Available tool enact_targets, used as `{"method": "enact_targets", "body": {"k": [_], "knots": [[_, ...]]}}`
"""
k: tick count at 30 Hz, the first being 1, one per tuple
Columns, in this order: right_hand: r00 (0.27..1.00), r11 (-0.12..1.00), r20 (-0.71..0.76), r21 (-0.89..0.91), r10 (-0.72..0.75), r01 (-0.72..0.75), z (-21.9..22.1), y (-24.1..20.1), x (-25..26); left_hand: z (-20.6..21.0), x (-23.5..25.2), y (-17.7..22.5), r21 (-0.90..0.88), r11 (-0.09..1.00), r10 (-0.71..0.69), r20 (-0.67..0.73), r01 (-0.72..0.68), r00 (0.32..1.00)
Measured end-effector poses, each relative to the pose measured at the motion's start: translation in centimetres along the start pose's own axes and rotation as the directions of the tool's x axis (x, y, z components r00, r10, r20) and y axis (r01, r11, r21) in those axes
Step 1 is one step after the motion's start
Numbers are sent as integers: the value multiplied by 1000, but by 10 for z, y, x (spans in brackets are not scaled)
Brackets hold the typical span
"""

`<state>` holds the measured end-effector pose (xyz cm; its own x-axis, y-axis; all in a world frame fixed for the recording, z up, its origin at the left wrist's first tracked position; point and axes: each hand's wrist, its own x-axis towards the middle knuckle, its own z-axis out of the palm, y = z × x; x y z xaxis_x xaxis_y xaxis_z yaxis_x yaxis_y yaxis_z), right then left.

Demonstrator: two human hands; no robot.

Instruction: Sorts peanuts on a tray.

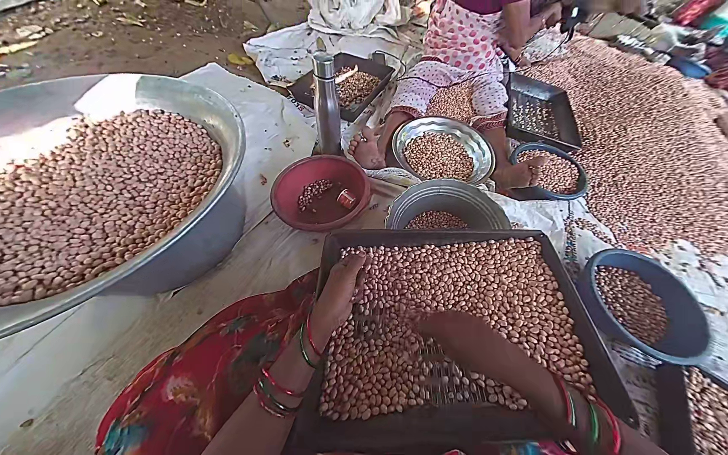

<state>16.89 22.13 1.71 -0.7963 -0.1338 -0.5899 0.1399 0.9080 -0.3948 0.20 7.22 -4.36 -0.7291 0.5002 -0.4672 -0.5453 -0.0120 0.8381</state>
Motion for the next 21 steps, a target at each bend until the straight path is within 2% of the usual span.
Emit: {"method": "enact_targets", "body": {"k": [1, 2, 3, 5, 7, 10, 12, 13, 15, 17, 18, 19, 20, 21], "knots": [[975, 998, -213, 34, 63, -57, -10, 8, -2, 0, 0, -1, 13, 1000, -5, 7, 5, 1000], [899, 993, -424, 73, 113, -90, -19, 17, -4, 0, 0, -1, 26, 1000, -10, 6, 9, 1000], [812, 984, -557, 125, 175, -127, -31, 25, -6, 0, -1, -2, 37, 999, -14, 3, 14, 1000], [695, 958, -658, 206, 288, -202, -52, 40, -11, -1, -2, -4, 44, 999, -16, -3, 16, 1000], [664, 922, -640, 265, 386, -281, -66, 57, -14, 0, -1, -3, 34, 999, -17, -9, 17, 1000], [698, 851, -487, 290, 525, -438, -65, 79, -4, 2, 1, -3, 21, 999, -25, -3, 25, 1000], [719, 815, -384, 284, 579, -505, -47, 69, 15, 3, 1, -2, 21, 999, -26, -1, 26, 1000], [750, 831, -360, 265, 555, -488, -33, 52, 23, 3, 1, -1, 21, 999, -24, -5, 24, 1000], [869, 903, -253, 194, 425, -385, -2, 6, 29, 2, 1, -3, 33, 999, -26, -11, 26, 1000], [977, 976, -121, 151, 173, -154, 20, -32, 23, 1, 1, -6, 42, 999, -28, -12, 29, 1000], [993, 987, -109, 157, 45, -28, 29, -40, 17, 1, 1, -7, 44, 999, -30, -14, 31, 999], [994, 989, -107, 144, -21, 37, 32, -41, 10, 0, 1, -8, 45, 998, -32, -13, 32, 999], [991, 992, -132, 123, -11, 28, 30, -36, 0, 0, 1, -9, 45, 998, -35, -13, 36, 999], [987, 990, -141, 124, 79, -61, 20, -29, -13, -1, 0, -9, 50, 998, -38, -10, 39, 999]]}}
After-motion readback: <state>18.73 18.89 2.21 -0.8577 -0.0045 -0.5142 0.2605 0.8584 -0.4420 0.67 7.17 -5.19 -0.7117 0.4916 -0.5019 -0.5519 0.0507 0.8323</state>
